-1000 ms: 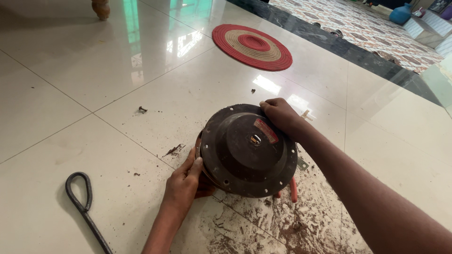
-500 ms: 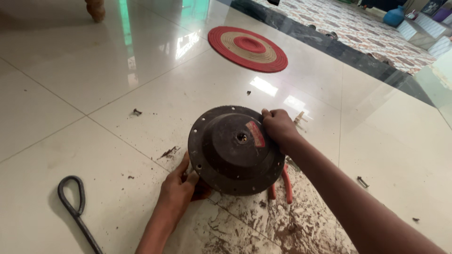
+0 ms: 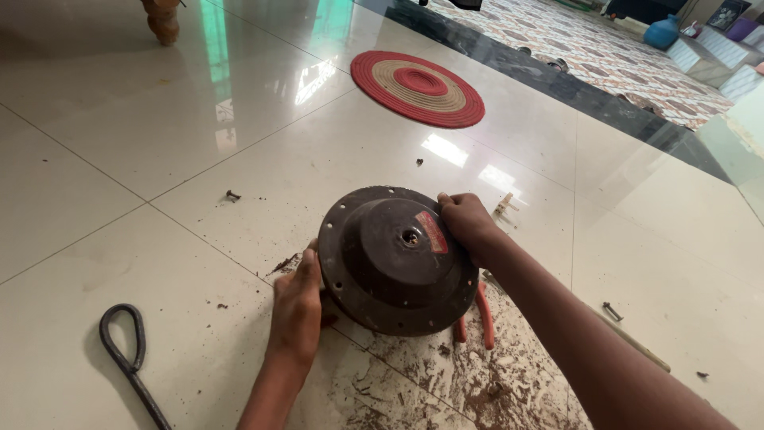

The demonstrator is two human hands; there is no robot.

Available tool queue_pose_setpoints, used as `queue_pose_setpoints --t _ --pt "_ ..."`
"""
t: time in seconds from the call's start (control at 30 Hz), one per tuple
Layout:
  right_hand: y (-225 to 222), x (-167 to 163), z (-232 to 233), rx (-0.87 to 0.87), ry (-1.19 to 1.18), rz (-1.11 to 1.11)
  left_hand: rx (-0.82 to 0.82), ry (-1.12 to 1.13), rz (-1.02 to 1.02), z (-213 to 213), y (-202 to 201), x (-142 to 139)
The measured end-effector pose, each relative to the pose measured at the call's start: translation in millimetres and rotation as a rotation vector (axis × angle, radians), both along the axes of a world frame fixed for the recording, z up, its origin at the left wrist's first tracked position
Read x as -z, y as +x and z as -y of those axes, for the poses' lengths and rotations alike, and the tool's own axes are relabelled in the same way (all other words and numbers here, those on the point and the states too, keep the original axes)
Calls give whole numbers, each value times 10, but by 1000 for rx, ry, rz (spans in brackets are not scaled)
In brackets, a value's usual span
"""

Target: The person disassembles a circular electrical component on the floor, using pliers to remove a metal clip and a metal rod to pry off a cover. They then reassemble the component by placing the cover back and reattaching the clip.

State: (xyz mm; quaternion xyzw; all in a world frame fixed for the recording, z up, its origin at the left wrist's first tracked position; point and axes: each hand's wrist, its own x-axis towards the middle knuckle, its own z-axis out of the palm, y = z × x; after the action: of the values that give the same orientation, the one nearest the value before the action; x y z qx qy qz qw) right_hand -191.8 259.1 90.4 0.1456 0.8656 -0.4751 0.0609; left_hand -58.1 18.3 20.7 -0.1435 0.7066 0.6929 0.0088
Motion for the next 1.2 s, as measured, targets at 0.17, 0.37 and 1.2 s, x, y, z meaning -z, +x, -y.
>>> queue_pose_setpoints --t 0.17,0.37,1.2 --pt "-56 -137 61 -116 -9 -55 -49 -22 -13 62 -46 -204" --pt "32 -298 102 -130 -31 -44 -1 289 122 -1 34 -528" --pt "466 132 134 -401 -288 -383 -258 846 -150 173 105 -888"
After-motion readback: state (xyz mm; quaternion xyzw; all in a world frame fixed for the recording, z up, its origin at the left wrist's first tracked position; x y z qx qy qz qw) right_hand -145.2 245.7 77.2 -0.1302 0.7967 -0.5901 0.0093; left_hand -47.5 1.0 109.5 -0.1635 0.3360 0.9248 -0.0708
